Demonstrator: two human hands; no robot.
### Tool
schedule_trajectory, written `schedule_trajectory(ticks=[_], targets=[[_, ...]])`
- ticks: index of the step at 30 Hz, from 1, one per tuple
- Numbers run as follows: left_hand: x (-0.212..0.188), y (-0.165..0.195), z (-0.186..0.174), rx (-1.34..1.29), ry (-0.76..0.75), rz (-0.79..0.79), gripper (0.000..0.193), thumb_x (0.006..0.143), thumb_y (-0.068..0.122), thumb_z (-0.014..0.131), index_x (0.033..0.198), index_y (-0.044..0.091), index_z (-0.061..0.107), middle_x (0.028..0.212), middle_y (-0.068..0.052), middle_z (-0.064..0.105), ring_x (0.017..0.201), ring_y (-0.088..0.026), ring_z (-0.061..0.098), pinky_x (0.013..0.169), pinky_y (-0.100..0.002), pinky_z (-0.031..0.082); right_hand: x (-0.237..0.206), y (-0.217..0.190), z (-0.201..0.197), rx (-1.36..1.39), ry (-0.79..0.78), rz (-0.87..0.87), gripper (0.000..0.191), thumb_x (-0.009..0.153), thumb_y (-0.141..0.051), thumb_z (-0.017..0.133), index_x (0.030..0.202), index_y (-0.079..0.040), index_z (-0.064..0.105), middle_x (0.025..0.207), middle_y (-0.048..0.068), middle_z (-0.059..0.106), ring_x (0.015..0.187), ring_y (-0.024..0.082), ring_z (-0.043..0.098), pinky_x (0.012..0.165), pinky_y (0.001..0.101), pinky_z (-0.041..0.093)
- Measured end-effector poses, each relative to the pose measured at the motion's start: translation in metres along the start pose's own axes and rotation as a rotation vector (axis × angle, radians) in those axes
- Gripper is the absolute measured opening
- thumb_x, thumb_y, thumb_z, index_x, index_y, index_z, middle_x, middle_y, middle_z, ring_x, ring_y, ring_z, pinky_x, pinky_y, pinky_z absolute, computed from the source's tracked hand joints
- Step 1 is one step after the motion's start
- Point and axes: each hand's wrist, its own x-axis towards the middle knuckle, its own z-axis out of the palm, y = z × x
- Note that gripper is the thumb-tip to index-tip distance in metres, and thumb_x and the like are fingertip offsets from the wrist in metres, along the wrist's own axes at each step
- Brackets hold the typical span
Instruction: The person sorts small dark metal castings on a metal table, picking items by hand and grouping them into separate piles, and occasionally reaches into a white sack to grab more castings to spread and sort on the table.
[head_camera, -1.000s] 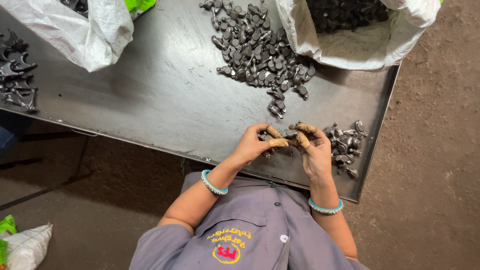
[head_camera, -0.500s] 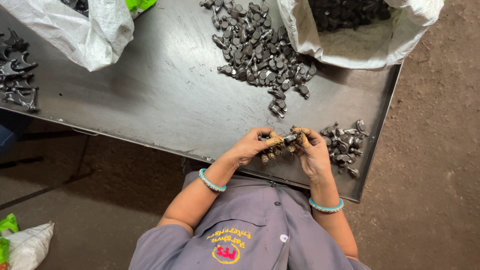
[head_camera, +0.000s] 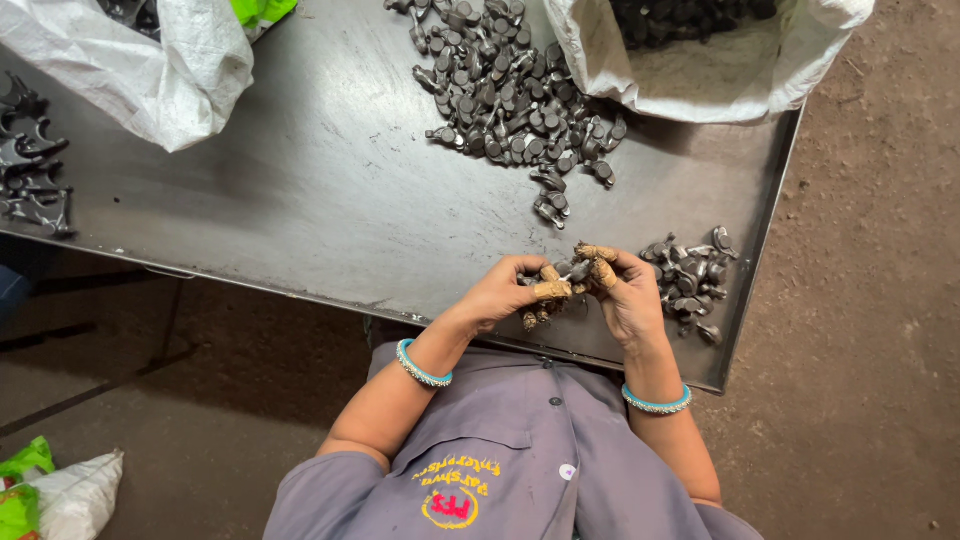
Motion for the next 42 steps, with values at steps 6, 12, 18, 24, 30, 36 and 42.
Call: schedule_trajectory(ticks=[6, 12, 18, 24, 30, 36, 42], targets=[[-0.005, 0.026, 0.01, 0.074, 0.049, -0.016, 0.015, 0.088, 0.015, 0.081, 0.094, 0.003, 0.073, 0.08, 0.001, 0.069, 0.066, -0.006, 0.063, 0.054, -0.024, 0.049, -0.007, -0.024, 0.012, -0.406, 0.012, -0.203, 0.025, 0.084, 0.002, 0.081, 0.107, 0.002, 0.07, 0.104, 0.007, 0.073, 0.094, 0.014, 0.07, 0.085, 0.0297, 0.059], [0.006, 0.062, -0.003, 0.569, 0.414, 0.119, 0.035, 0.082, 0.023, 0.087, 0.113, 0.01, 0.078, 0.073, -0.004, 0.07, 0.066, -0.009, 0.061, 0.063, -0.027, 0.05, -0.021, -0.085, -0.01, -1.245, 0.587, -0.727, 0.022, 0.08, 0.003, 0.087, 0.098, -0.003, 0.075, 0.101, 0.012, 0.07, 0.092, 0.023, 0.068, 0.079, 0.0334, 0.057], [0.031, 0.077, -0.016, 0.904, 0.618, 0.339, 0.055, 0.079, 0.024, 0.085, 0.132, 0.024, 0.069, 0.102, -0.008, 0.069, 0.092, -0.025, 0.07, 0.08, -0.038, 0.055, -0.014, -0.104, -0.009, -1.644, 0.668, -0.675, 0.021, 0.082, -0.001, 0.086, 0.1, -0.006, 0.076, 0.104, 0.011, 0.071, 0.101, 0.035, 0.061, 0.092, 0.0427, 0.049], [0.053, 0.073, -0.023, 1.062, 0.432, 0.299, 0.077, 0.07, 0.021, 0.09, 0.142, 0.027, 0.061, 0.115, -0.018, 0.058, 0.099, -0.04, 0.065, 0.085, -0.046, 0.055, -0.008, -0.047, 0.05, -1.367, -0.04, -0.614, 0.048, 0.063, -0.006, 0.086, 0.108, -0.007, 0.073, 0.103, 0.009, 0.07, 0.1, 0.033, 0.06, 0.091, 0.0435, 0.046], [0.05, 0.076, -0.022, 1.169, 0.382, 0.225, 0.081, 0.069, 0.012, 0.085, 0.143, 0.027, 0.057, 0.126, -0.019, 0.057, 0.096, -0.042, 0.066, 0.083, -0.049, 0.055, -0.003, -0.011, 0.043, -1.172, 0.041, -0.493, 0.039, 0.072, -0.006, 0.088, 0.107, -0.006, 0.07, 0.097, 0.008, 0.073, 0.089, 0.026, 0.066, 0.08, 0.0377, 0.055], [0.034, 0.079, -0.006, 1.137, 0.327, 0.207, 0.077, 0.074, 0.016, 0.083, 0.145, 0.029, 0.057, 0.119, -0.016, 0.059, 0.094, -0.04, 0.067, 0.084, -0.048, 0.056, -0.001, 0.009, -0.018, 0.115, 0.072, 0.066, 0.028, 0.088, -0.005, 0.077, 0.115, -0.003, 0.067, 0.098, 0.009, 0.074, 0.082, 0.017, 0.071, 0.067, 0.0275, 0.058], [0.018, 0.059, 0.004, 1.056, 0.31, 0.246, 0.076, 0.072, 0.021, 0.085, 0.142, 0.029, 0.059, 0.111, -0.014, 0.06, 0.093, -0.039, 0.066, 0.08, -0.047, 0.054, -0.006, 0.02, -0.045, 0.512, 0.017, 0.213, 0.023, 0.095, -0.006, 0.07, 0.117, -0.001, 0.068, 0.097, 0.012, 0.074, 0.081, 0.02, 0.071, 0.064, 0.0279, 0.059]])
